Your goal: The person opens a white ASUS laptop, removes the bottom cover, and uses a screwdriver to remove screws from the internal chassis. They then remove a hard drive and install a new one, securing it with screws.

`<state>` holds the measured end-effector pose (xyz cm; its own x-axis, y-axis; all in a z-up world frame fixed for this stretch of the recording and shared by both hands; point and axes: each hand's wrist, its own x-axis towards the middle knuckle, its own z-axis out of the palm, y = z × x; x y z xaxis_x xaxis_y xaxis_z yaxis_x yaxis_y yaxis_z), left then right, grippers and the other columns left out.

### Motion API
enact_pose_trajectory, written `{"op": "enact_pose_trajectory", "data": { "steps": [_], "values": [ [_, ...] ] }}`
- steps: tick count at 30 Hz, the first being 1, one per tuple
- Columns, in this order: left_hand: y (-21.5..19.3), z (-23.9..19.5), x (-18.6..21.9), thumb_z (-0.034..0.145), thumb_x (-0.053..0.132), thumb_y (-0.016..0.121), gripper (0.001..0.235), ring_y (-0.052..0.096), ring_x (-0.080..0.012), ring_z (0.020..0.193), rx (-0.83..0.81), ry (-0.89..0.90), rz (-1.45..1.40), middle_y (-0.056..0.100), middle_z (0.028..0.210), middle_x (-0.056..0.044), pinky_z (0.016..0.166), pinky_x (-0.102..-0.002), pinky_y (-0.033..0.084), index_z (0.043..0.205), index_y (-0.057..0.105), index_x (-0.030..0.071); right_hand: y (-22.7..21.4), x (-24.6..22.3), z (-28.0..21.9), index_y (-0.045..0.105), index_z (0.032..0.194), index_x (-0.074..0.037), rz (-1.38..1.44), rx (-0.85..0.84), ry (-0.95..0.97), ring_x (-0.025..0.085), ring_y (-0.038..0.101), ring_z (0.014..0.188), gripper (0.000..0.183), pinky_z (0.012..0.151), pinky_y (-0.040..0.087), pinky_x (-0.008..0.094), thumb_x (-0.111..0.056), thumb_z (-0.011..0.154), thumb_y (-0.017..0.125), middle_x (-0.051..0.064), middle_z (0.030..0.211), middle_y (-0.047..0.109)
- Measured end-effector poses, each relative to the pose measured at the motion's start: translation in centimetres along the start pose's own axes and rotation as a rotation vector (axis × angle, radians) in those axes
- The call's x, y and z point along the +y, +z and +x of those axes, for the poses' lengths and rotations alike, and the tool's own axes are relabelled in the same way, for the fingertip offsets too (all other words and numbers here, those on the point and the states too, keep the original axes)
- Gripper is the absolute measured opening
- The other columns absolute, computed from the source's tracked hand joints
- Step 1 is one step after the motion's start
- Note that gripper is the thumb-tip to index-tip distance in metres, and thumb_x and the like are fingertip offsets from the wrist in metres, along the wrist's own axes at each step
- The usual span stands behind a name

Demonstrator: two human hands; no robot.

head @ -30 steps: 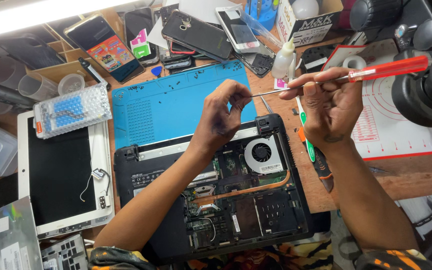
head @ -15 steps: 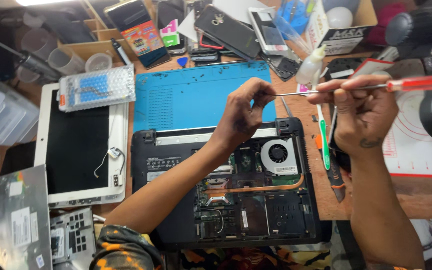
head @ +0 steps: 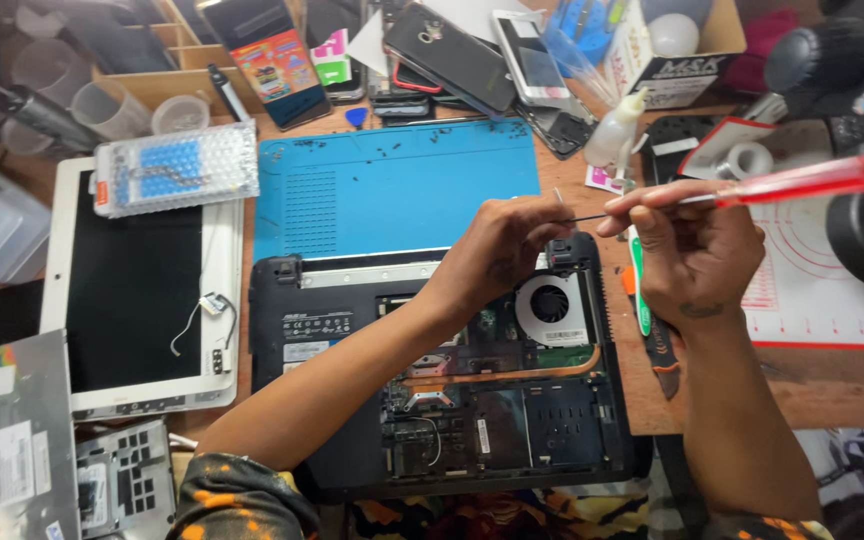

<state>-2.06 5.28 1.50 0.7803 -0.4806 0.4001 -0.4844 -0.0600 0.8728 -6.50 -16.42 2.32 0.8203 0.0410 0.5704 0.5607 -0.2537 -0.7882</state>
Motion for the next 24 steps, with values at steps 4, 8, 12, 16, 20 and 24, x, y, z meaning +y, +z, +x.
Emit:
{"op": "enact_pose_trajectory", "data": {
  "steps": [4, 8, 12, 16, 20, 24],
  "values": [
    [0.8, 0.3, 0.3, 0.098, -0.003, 0.064, 0.01, 0.065, -0.034, 0.083, 0.009, 0.124, 0.175, 0.067, 0.091, -0.016, 0.075, -0.042, 0.051, 0.106, 0.061, 0.0, -0.5, -0.4, 0.2, 0.049, 0.116, 0.004, 0.012, 0.039, 0.024, 0.017, 0.073, 0.086, 0.015, 0.079, 0.06, 0.024, -0.003, 0.118, 0.062, 0.02, 0.102, 0.073],
    [0.8, 0.4, 0.1, 0.094, -0.006, 0.068, 0.014, 0.068, -0.0289, 0.084, 0.019, 0.074, 0.125, 0.067, 0.09, -0.014, 0.075, -0.038, 0.053, 0.103, 0.06, 0.0, -0.7, -0.7, 0.3, 0.049, 0.116, 0.004, 0.012, 0.068, 0.017, 0.016, 0.072, 0.083, 0.017, 0.076, 0.059, 0.022, -0.006, 0.118, 0.064, 0.019, 0.102, 0.072],
    [1.0, 0.4, -0.5, 0.09, -0.012, 0.066, 0.017, 0.073, -0.0188, 0.083, 0.042, 0.033, -0.023, 0.069, 0.089, -0.011, 0.075, -0.032, 0.058, 0.102, 0.06, -0.002, -0.6, -0.8, 0.3, 0.05, 0.115, 0.004, -0.015, 0.07, 0.005, 0.017, 0.072, 0.082, 0.018, 0.074, 0.058, 0.022, -0.007, 0.117, 0.064, 0.019, 0.098, 0.072],
    [0.9, 0.3, -1.0, 0.083, -0.018, 0.06, 0.024, 0.076, -0.0158, 0.091, 0.051, -0.023, -0.077, 0.071, 0.091, -0.009, 0.08, -0.028, 0.061, 0.102, 0.062, -0.003, -0.6, -0.9, 0.4, 0.05, 0.115, 0.004, 0.044, 0.074, -0.005, 0.016, 0.072, 0.082, 0.02, 0.075, 0.058, 0.022, -0.009, 0.117, 0.065, 0.019, 0.099, 0.072],
    [0.7, 0.4, -1.3, 0.089, -0.014, 0.062, 0.017, 0.078, -0.015, 0.094, 0.046, -0.069, -0.081, 0.072, 0.093, -0.008, 0.08, -0.025, 0.061, 0.101, 0.065, -0.003, -0.5, -0.8, 0.3, 0.05, 0.115, 0.004, 0.025, 0.065, 0.001, 0.016, 0.072, 0.083, 0.02, 0.076, 0.058, 0.022, -0.009, 0.117, 0.065, 0.019, 0.098, 0.072],
    [0.6, 0.3, -1.2, 0.091, -0.011, 0.064, 0.014, 0.077, -0.0143, 0.092, 0.04, -0.058, -0.09, 0.073, 0.092, -0.008, 0.079, -0.026, 0.061, 0.102, 0.066, -0.003, -0.4, -0.5, 0.2, 0.049, 0.116, 0.003, 0.056, 0.052, 0.006, 0.017, 0.073, 0.086, 0.02, 0.078, 0.059, 0.023, -0.01, 0.117, 0.064, 0.019, 0.1, 0.072]
  ]
}}
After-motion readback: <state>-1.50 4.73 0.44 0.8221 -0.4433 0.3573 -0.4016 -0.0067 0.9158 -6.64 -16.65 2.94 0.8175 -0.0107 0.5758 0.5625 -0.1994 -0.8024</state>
